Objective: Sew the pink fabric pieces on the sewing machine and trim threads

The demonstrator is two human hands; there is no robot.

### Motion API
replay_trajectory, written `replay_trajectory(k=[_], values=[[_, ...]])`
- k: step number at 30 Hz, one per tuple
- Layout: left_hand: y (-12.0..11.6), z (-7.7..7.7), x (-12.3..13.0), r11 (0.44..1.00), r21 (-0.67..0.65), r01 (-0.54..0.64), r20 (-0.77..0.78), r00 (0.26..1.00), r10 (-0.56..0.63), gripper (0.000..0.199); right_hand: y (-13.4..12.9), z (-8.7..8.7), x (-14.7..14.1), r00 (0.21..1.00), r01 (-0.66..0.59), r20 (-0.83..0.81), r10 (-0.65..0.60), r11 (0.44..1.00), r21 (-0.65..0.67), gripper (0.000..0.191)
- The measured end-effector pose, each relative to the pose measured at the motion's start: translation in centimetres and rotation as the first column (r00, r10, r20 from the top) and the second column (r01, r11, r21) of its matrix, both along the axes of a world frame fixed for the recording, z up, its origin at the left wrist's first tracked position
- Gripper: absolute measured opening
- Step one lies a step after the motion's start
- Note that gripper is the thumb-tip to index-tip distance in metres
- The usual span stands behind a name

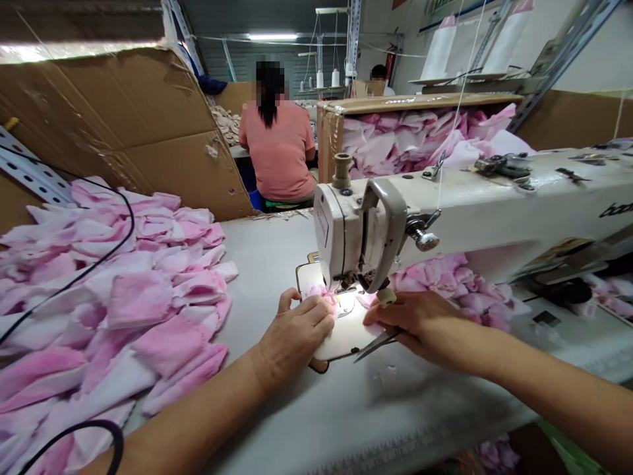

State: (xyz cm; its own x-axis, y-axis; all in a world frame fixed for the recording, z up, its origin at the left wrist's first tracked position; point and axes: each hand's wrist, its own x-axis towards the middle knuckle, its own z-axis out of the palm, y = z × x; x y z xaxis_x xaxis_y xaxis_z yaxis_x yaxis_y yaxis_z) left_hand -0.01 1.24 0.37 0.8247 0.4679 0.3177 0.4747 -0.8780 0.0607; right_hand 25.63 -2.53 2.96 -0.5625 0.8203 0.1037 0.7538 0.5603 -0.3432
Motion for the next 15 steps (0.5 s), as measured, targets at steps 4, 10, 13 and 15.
replay_trajectory(k=[4,10,13,15], values=[[-1.5,0.8,0.2,0.994,-0.090,-0.066,0.161,0.984,0.080,0.016,-0.5,0.2,-1.8,0.974,-0.040,-0.223,0.024,0.997,-0.070,0.036],[-3.9,2.9,1.1,0.806,-0.591,-0.027,0.332,0.903,0.273,0.018,-0.8,0.3,-2.7,0.912,-0.109,-0.400,0.089,0.994,-0.027,0.021],[-4.0,3.2,1.5,0.630,-0.776,-0.022,0.280,0.884,0.375,0.022,-0.8,-0.1,-2.7,0.901,-0.145,-0.412,0.135,0.989,0.006,0.018],[-3.8,3.2,1.6,0.551,-0.834,0.014,0.278,0.874,0.399,0.025,-0.8,-0.5,-2.6,0.897,-0.152,-0.415,0.154,0.988,0.038,0.017]])
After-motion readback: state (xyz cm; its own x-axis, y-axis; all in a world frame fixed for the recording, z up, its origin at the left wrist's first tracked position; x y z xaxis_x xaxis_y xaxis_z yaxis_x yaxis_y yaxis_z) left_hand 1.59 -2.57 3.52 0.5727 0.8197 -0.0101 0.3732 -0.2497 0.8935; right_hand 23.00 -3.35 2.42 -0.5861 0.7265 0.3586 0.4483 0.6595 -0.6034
